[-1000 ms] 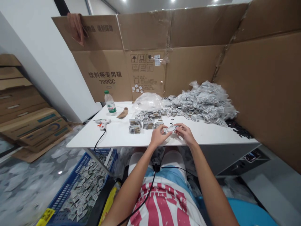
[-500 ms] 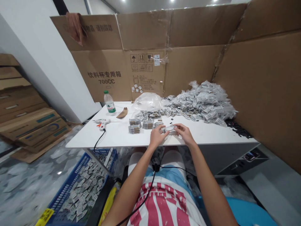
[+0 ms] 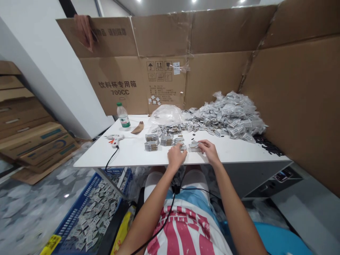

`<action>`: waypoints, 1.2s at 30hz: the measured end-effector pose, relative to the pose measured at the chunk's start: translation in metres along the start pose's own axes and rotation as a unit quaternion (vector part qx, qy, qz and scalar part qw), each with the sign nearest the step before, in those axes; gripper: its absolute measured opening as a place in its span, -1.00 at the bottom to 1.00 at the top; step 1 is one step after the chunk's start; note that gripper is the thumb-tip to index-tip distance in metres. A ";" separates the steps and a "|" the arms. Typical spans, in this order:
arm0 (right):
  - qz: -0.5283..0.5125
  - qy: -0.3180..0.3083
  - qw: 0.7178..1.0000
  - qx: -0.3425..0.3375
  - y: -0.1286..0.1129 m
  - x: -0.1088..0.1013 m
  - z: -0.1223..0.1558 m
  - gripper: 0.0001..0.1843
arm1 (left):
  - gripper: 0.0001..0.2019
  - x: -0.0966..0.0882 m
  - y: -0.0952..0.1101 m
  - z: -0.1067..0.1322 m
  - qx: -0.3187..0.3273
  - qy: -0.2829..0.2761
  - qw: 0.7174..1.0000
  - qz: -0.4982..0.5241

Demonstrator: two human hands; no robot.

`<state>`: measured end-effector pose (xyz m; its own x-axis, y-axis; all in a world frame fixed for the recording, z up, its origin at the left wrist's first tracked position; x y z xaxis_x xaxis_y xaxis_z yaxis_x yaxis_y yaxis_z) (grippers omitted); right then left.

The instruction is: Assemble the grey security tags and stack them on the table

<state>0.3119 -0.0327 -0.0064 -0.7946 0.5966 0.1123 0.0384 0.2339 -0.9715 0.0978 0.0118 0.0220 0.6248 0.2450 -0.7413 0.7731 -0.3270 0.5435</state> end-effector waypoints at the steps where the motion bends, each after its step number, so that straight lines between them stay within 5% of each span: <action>1: -0.001 -0.003 1.000 0.000 -0.001 0.000 0.000 -0.59 | -0.66 0.001 0.000 0.000 0.002 -0.002 1.000 -0.001; 14: -0.025 -0.027 0.999 0.014 -0.004 0.001 0.002 -0.54 | -0.74 -0.002 0.000 -0.005 0.017 -0.010 0.992 0.128; 22: -0.025 -0.129 0.991 0.023 -0.017 0.019 0.002 -0.48 | -0.69 -0.003 -0.006 -0.011 0.007 -0.015 0.960 0.278; 30: -0.014 -0.124 0.992 0.024 -0.011 0.051 0.000 -0.47 | -0.81 -0.006 0.003 -0.005 0.062 -0.061 0.955 0.282; 36: 0.009 -0.147 0.989 0.021 -0.015 0.055 -0.001 -0.49 | -0.77 -0.008 -0.001 -0.007 0.035 -0.031 0.963 0.265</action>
<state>0.2683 -0.0027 0.0146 -0.9360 0.3502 0.0350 0.0345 0.1901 -0.9812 0.0931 0.0164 0.0304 0.9203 -0.0275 -0.3901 0.3367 -0.4516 0.8262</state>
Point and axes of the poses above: each hand's wrist, its own z-axis away from the middle knuckle, its own x-axis out of the palm, y = z × x, the point moved 5 cm from there along -z, towards the middle knuckle, and after that the axes turned 10 degrees about y, right-handed, at the moved point
